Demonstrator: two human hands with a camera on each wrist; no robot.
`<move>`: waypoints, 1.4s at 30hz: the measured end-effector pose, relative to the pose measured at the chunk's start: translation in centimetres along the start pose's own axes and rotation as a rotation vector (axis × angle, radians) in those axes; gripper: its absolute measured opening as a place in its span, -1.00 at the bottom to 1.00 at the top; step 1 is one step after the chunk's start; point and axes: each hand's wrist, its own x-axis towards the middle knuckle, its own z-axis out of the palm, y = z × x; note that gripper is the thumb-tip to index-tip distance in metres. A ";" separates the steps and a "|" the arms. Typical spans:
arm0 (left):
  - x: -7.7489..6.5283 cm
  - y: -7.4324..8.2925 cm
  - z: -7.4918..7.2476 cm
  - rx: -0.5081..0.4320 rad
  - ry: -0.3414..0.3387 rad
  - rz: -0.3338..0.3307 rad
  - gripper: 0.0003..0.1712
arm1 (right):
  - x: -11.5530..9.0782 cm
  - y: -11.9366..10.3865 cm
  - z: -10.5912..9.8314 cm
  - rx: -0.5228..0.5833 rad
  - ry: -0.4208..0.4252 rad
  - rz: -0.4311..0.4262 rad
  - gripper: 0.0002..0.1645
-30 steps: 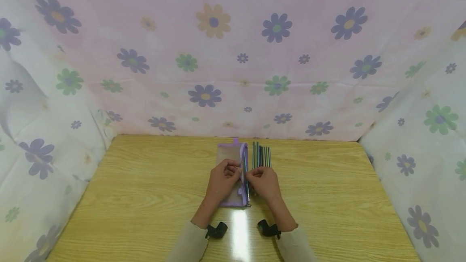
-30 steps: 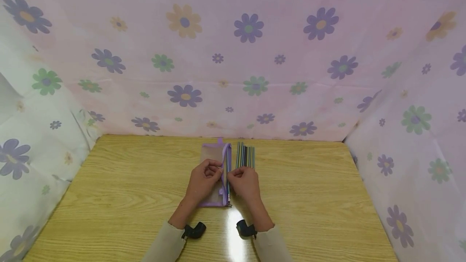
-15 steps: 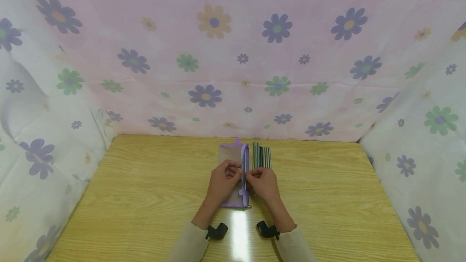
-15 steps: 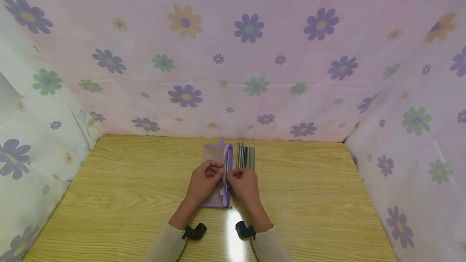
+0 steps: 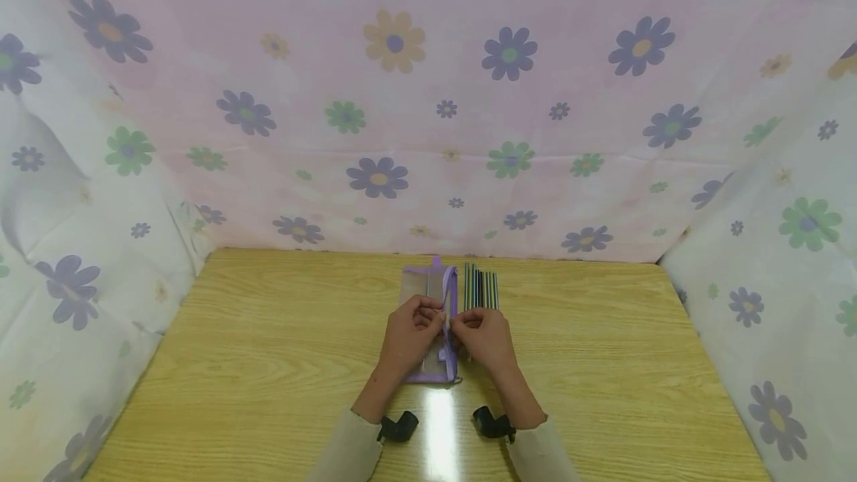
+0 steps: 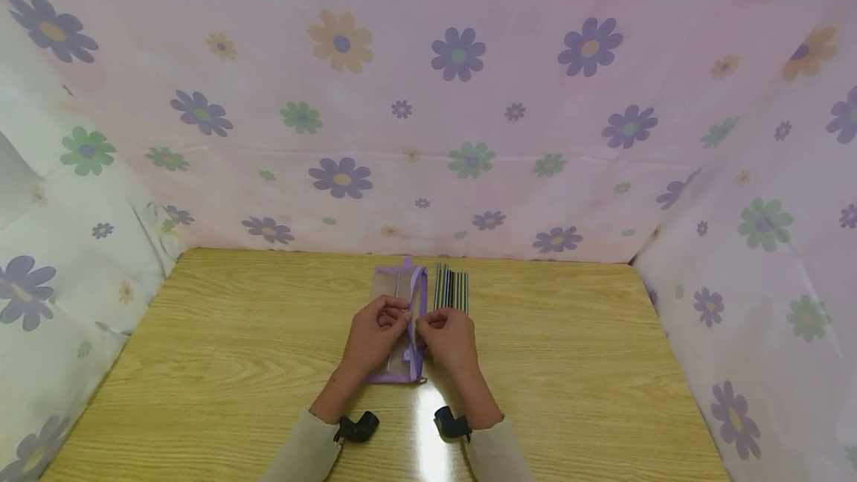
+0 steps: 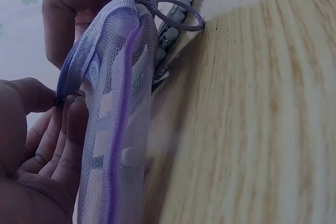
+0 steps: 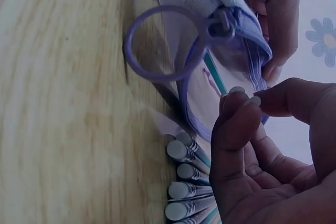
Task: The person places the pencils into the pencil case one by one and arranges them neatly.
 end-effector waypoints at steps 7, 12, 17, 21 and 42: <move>0.2 0.1 -0.2 0.028 0.029 0.026 -0.88 | 0.2 -0.1 -0.5 -0.057 0.035 -0.081 -0.88; 0.2 0.4 -0.3 0.021 0.044 0.029 -0.88 | 0.4 -0.2 -1.0 -0.091 0.057 -0.096 -0.91; 0.1 0.7 -0.3 -0.036 0.054 0.008 -0.88 | 0.7 0.2 -1.7 -0.108 0.090 -0.096 -0.90; 0.1 1.0 -0.3 -0.068 0.063 -0.011 -0.88 | 0.7 0.4 -2.3 -0.106 0.107 -0.088 -0.90; -0.1 1.3 -0.2 -0.164 0.081 -0.043 -0.82 | 0.9 1.7 -5.3 -0.382 0.232 -0.039 -0.89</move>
